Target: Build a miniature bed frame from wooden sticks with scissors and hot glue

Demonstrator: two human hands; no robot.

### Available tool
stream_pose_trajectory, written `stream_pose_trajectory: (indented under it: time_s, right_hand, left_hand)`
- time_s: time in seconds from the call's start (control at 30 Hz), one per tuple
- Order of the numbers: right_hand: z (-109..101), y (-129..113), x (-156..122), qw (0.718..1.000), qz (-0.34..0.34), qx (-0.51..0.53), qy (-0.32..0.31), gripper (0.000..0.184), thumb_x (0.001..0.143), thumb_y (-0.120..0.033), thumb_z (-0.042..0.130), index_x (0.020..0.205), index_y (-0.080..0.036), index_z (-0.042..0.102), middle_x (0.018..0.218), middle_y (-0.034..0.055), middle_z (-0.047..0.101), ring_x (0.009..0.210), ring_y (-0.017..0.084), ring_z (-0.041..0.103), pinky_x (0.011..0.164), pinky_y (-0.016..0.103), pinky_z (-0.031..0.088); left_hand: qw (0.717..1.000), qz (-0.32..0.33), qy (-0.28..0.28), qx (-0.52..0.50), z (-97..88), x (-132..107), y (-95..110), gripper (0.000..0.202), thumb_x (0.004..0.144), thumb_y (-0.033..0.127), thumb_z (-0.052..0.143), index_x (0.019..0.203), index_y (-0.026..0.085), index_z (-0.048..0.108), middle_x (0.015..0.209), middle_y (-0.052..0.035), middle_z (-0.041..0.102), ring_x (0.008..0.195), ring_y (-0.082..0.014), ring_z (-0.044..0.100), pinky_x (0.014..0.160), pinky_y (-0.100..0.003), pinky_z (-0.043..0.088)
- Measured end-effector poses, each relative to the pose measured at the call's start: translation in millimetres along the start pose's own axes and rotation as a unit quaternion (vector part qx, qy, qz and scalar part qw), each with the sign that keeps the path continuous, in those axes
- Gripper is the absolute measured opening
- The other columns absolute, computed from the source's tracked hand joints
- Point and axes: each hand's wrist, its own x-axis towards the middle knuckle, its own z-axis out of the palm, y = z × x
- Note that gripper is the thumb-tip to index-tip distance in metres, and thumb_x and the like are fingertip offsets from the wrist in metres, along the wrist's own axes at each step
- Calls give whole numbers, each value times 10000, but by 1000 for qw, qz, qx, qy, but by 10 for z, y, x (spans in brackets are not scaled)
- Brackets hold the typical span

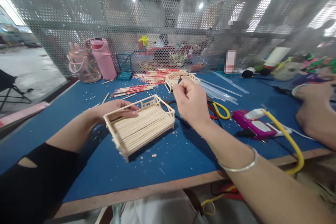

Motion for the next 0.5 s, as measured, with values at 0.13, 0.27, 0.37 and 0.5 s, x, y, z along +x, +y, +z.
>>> stream_pose_trajectory:
  time_s: [0.13,0.27,0.37,0.5]
  right_hand:
    - [108,223,173,999,-7,8,-35,368,780,-258,512,459,-222,336,428,-52,303,442,94,288,456,272,227]
    - [167,371,62,995,19,25,-93,421,822,-376,483,471,-223,307,430,-56,288,436,91,290,450,268,227]
    - [139,406,-25,992,42,43,-108,358,855,-390,435,548,-224,354,472,-47,370,466,104,354,470,265,273]
    - [120,386,-59,986,51,81,-133,242,876,-342,395,663,-229,373,534,-45,418,500,115,391,501,263,308]
  left_hand:
    - [995,-16,-36,92,-264,99,66,257,554,332,797,783,233,737,716,8,709,622,-122,601,602,-234,467]
    - [990,-40,-33,130,-458,167,204,272,603,397,751,820,233,742,747,-22,717,612,-131,606,618,-264,495]
    - [982,-6,98,160,-458,129,375,286,698,403,661,923,235,717,856,-42,725,675,-140,635,652,-276,510]
    - [928,102,201,297,-234,-68,584,523,730,404,614,1229,251,571,1045,-56,698,899,-198,657,766,-316,522]
